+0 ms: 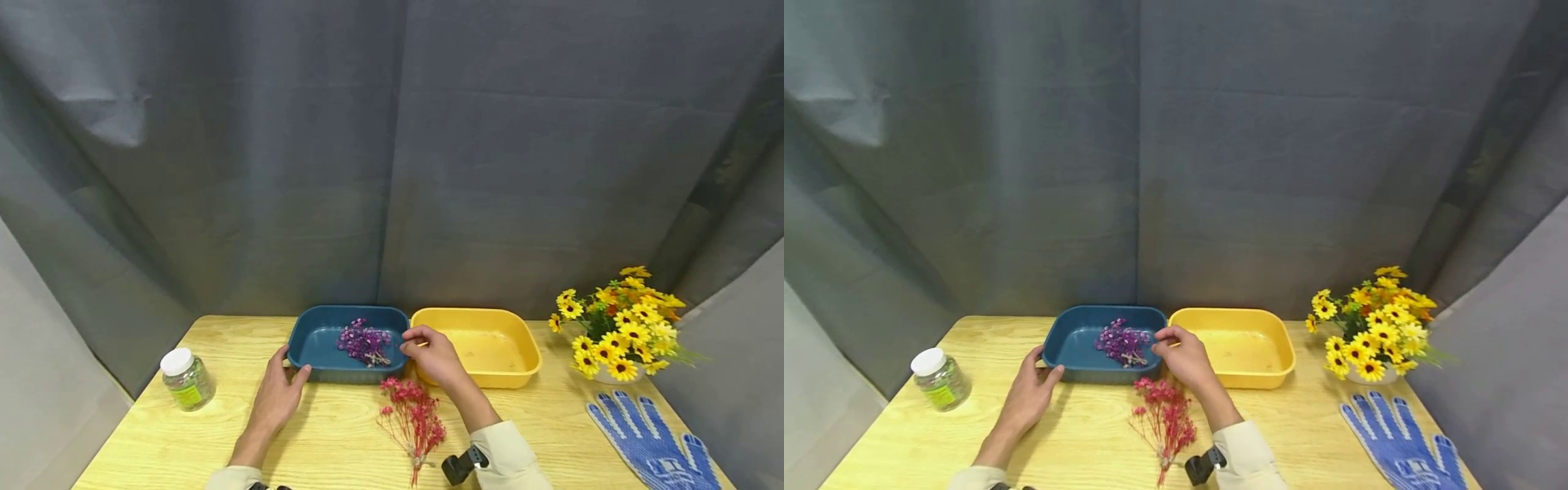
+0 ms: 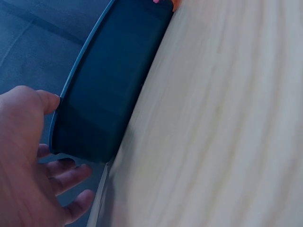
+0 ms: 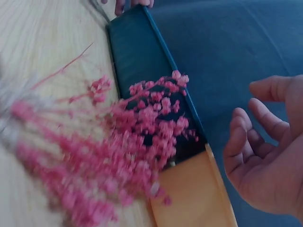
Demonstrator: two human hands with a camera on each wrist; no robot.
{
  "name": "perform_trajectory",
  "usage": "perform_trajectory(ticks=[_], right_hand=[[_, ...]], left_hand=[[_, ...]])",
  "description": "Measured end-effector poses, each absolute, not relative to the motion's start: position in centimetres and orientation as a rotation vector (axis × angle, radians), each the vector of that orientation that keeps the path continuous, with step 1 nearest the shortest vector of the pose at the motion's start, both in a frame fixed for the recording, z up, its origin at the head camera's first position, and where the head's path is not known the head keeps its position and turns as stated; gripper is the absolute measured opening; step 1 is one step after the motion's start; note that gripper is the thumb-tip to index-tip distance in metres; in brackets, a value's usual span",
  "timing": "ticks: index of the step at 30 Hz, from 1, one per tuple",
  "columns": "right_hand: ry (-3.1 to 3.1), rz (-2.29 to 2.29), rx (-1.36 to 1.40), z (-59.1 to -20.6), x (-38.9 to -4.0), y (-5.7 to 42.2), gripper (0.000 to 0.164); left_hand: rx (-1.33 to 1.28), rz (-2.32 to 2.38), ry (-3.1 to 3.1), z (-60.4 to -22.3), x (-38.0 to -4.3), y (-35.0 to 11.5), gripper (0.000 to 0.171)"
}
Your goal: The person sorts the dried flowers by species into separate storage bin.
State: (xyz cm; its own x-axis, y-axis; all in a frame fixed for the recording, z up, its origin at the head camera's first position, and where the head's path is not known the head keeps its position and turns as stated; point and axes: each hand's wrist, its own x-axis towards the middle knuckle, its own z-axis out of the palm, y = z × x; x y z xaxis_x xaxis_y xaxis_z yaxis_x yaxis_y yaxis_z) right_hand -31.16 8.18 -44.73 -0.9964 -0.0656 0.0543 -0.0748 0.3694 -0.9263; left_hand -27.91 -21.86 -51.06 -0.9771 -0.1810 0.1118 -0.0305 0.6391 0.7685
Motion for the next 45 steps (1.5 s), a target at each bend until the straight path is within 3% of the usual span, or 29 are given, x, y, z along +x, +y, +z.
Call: perform_trajectory(ticks=[18, 33, 45], right_hand=[[-2.529, 1.472, 0.143, -46.3, -26.8, 13.5, 0.029], [-2.448, 1.433, 0.029, -47.5, -25.9, 19.2, 0.03], [-2.498, 1.218, -0.036, -47.5, -25.9, 22.6, 0.052]], left_hand=[[0.095, -1.095, -2.585, -49.6, -27.8, -22.2, 0.069], [-0.168, -1.111, -2.471, -46.0, -26.0, -18.7, 0.062], [-0.317, -1.105, -2.459, -45.7, -24.8, -15.8, 0.058]])
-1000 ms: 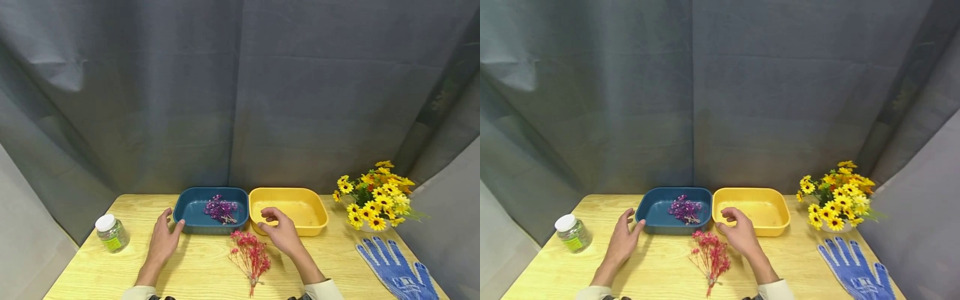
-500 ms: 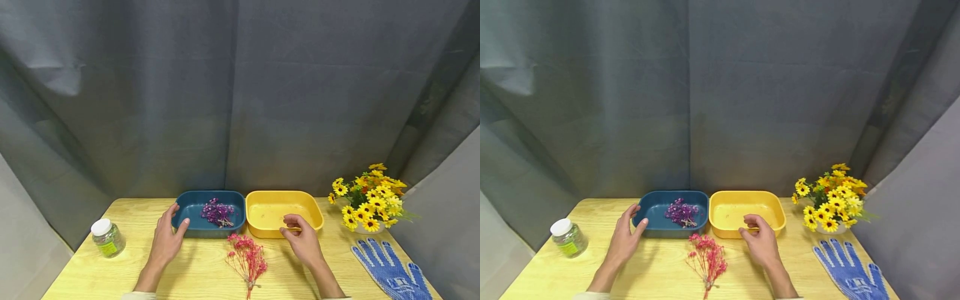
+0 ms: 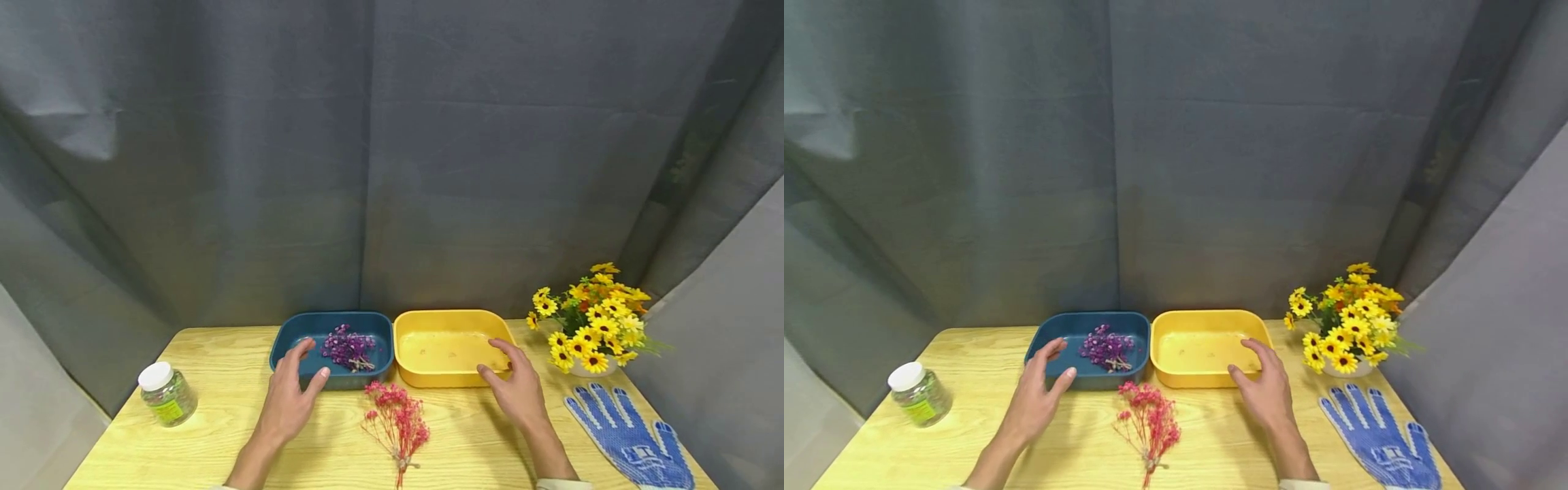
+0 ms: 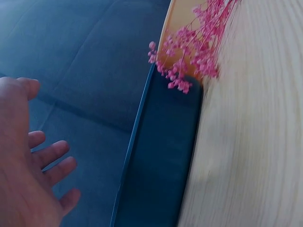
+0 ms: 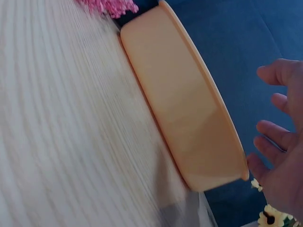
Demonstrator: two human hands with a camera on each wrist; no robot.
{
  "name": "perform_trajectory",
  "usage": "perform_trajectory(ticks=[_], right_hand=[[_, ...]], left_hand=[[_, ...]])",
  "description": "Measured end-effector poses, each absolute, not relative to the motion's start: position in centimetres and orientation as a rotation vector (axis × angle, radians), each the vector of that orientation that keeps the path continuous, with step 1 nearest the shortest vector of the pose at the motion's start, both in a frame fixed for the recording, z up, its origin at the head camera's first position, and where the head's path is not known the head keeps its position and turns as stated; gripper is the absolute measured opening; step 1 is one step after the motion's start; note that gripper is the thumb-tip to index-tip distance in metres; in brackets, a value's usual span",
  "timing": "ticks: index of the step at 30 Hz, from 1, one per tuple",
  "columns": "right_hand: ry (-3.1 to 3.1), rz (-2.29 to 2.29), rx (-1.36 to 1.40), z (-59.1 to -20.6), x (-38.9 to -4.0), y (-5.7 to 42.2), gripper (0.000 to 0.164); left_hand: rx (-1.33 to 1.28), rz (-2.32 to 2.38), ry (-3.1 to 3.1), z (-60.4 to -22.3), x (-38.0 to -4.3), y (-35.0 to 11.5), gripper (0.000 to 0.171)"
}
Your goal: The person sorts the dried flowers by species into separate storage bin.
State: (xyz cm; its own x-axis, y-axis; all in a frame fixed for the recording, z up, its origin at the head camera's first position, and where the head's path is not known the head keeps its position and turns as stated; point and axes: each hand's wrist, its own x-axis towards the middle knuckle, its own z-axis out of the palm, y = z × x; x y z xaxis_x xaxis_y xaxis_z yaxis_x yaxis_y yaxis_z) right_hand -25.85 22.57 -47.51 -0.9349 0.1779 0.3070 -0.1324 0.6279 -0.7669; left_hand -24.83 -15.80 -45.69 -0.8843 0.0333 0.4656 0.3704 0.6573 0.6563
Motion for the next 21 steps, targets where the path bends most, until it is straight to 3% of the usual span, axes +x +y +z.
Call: perform_trajectory(ticks=[10, 21], right_hand=[[-2.59, 1.159, -0.102, -48.2, -26.4, 24.2, 0.057], [-2.683, 1.252, -0.203, -49.7, -27.0, 25.5, 0.081]], left_hand=[[-0.352, -1.083, -2.48, -46.2, -24.5, -14.5, 0.055], [-0.416, -1.115, -2.566, -46.9, -23.6, -12.0, 0.052]])
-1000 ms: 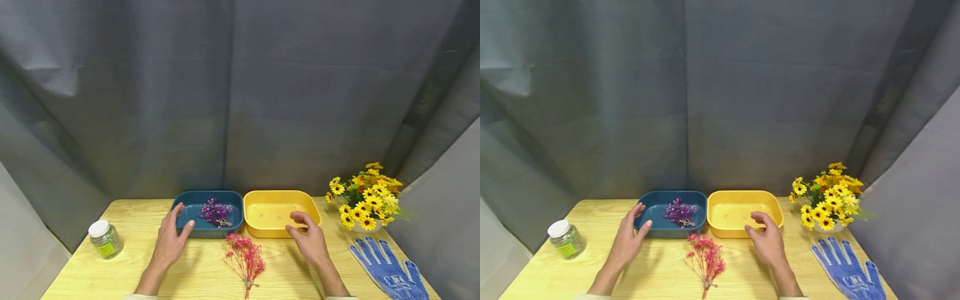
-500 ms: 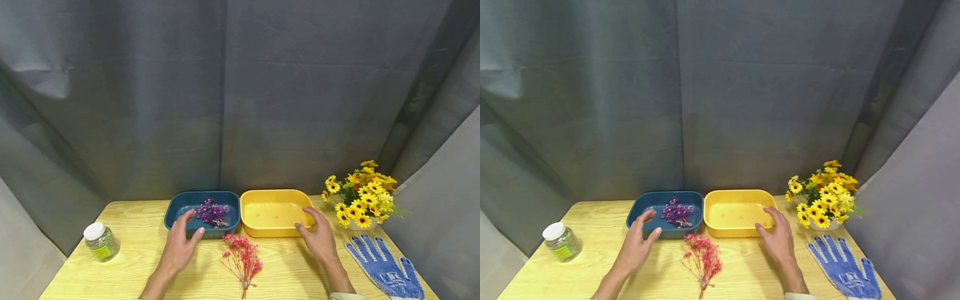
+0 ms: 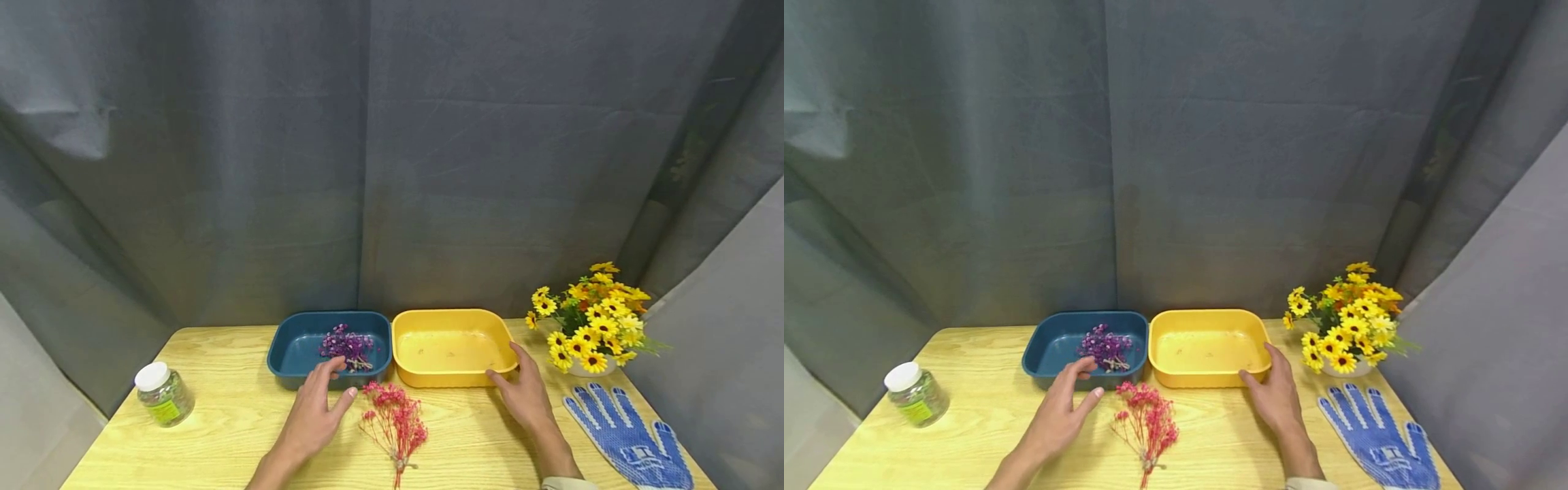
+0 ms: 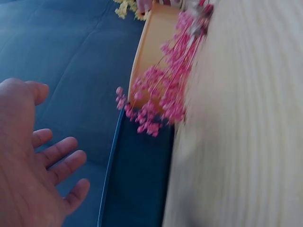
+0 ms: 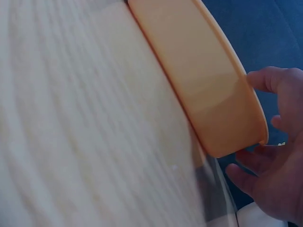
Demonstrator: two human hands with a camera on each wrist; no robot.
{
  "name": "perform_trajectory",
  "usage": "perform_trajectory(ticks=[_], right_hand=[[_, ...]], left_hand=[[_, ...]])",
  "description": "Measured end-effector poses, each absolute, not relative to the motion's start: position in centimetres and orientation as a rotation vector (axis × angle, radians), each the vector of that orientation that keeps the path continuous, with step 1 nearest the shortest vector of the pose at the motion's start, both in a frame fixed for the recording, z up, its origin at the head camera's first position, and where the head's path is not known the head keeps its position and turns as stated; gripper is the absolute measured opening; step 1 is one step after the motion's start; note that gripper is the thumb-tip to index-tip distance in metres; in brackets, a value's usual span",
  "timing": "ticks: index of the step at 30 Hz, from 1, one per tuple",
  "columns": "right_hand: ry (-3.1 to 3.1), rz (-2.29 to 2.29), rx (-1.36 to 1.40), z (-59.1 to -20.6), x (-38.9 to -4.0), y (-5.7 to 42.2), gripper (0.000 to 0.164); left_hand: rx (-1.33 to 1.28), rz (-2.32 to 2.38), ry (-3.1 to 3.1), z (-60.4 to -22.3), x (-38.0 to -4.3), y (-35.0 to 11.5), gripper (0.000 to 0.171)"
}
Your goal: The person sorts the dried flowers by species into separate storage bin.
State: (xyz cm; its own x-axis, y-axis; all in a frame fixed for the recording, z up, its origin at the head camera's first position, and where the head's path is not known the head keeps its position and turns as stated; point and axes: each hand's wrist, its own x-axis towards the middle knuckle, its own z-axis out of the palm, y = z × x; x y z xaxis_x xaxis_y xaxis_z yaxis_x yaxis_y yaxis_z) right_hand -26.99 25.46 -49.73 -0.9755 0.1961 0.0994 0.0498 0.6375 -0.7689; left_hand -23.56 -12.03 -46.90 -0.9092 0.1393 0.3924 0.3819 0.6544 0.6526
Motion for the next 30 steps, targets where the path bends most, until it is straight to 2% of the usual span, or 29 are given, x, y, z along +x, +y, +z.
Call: perform_trajectory(ticks=[9, 20, 30], right_hand=[[-2.726, 1.4, -0.267, -50.4, -26.7, 25.5, 0.1], [-2.772, 1.424, -0.299, -50.0, -26.4, 25.7, 0.103], [-2.77, 1.47, -0.292, -50.1, -26.5, 25.8, 0.103]], left_hand=[[-0.508, -1.036, -2.644, -47.5, -22.5, -10.3, 0.043], [-0.571, -1.019, -2.802, -48.4, -21.9, -8.8, 0.045], [-0.553, -0.919, -3.03, -49.3, -21.2, -7.6, 0.029]])
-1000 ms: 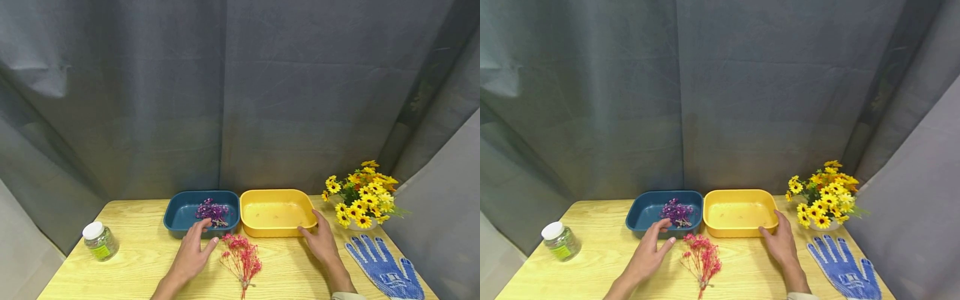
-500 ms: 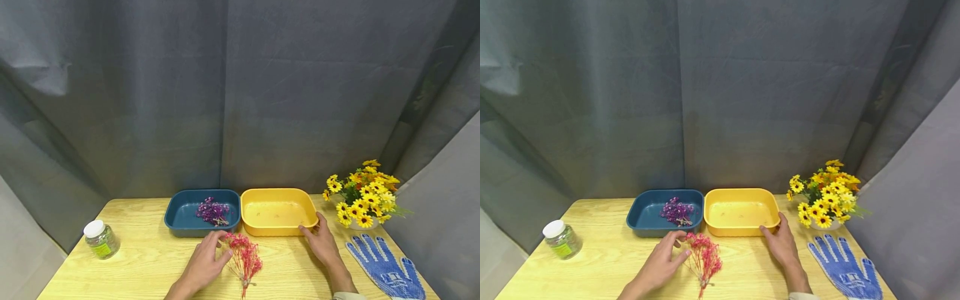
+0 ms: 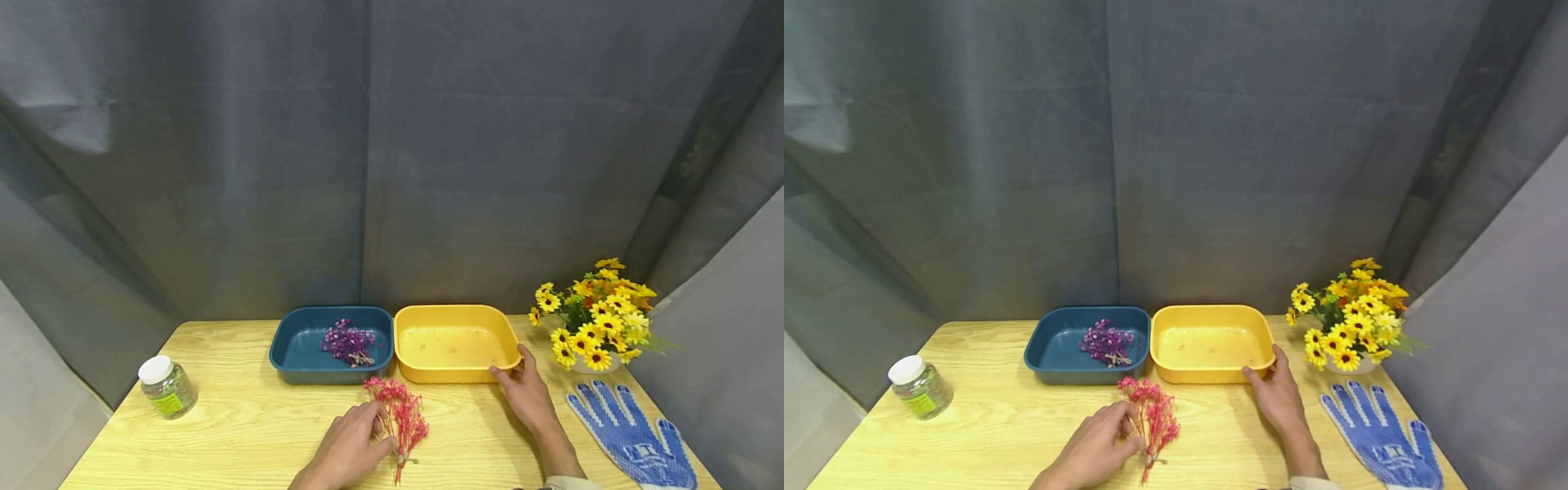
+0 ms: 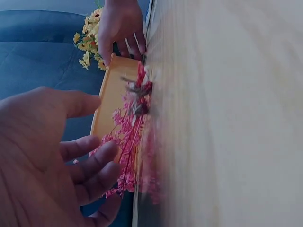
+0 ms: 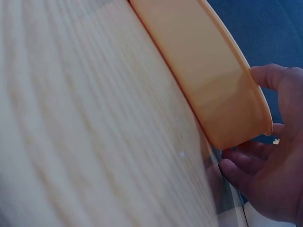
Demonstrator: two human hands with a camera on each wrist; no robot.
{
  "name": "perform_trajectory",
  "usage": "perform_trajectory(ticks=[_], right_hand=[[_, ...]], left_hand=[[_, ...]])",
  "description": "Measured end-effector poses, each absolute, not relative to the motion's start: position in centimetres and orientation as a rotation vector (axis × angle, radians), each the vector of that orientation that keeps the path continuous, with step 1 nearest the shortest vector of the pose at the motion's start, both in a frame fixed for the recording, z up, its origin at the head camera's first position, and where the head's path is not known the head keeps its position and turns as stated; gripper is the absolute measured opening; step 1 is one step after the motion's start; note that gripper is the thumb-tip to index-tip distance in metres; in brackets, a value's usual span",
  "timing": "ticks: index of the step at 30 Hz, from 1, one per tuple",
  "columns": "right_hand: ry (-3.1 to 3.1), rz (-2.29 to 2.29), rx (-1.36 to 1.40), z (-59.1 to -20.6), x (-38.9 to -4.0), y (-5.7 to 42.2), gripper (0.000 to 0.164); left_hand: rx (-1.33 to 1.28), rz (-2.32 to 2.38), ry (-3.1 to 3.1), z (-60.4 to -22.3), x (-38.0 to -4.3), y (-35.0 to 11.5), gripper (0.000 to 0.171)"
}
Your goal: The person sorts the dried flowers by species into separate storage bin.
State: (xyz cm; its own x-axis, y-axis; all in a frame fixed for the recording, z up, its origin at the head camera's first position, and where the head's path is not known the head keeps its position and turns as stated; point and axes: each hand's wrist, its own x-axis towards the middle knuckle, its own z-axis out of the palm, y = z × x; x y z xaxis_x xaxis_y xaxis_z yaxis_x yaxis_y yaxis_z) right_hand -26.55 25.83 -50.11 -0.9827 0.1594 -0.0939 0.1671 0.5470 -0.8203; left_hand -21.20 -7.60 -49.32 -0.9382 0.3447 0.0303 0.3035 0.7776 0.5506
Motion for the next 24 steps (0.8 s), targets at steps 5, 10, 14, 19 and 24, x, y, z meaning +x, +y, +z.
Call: perform_trajectory(ticks=[5, 10, 14, 19, 24], right_hand=[[2.759, -1.463, 0.287, -50.1, -26.7, 25.8, 0.104], [2.743, -1.468, 0.303, -50.0, -26.7, 25.9, 0.1], [2.74, -1.464, 0.308, -50.0, -26.7, 25.9, 0.1], [2.748, -1.444, 0.308, -49.9, -26.6, 25.9, 0.103], [2.75, -1.426, 0.309, -49.8, -26.7, 25.8, 0.105]], left_hand=[[0.555, 0.892, 2.841, -49.3, -20.7, -7.3, 0.026], [0.607, 0.889, 2.855, -49.5, -20.6, -6.9, 0.028], [0.595, 0.875, 2.865, -49.7, -20.5, -6.6, 0.029], [0.551, 0.855, 2.861, -49.8, -20.2, -6.0, 0.032], [0.527, 0.818, 2.89, -49.9, -20.0, -5.8, 0.035]])
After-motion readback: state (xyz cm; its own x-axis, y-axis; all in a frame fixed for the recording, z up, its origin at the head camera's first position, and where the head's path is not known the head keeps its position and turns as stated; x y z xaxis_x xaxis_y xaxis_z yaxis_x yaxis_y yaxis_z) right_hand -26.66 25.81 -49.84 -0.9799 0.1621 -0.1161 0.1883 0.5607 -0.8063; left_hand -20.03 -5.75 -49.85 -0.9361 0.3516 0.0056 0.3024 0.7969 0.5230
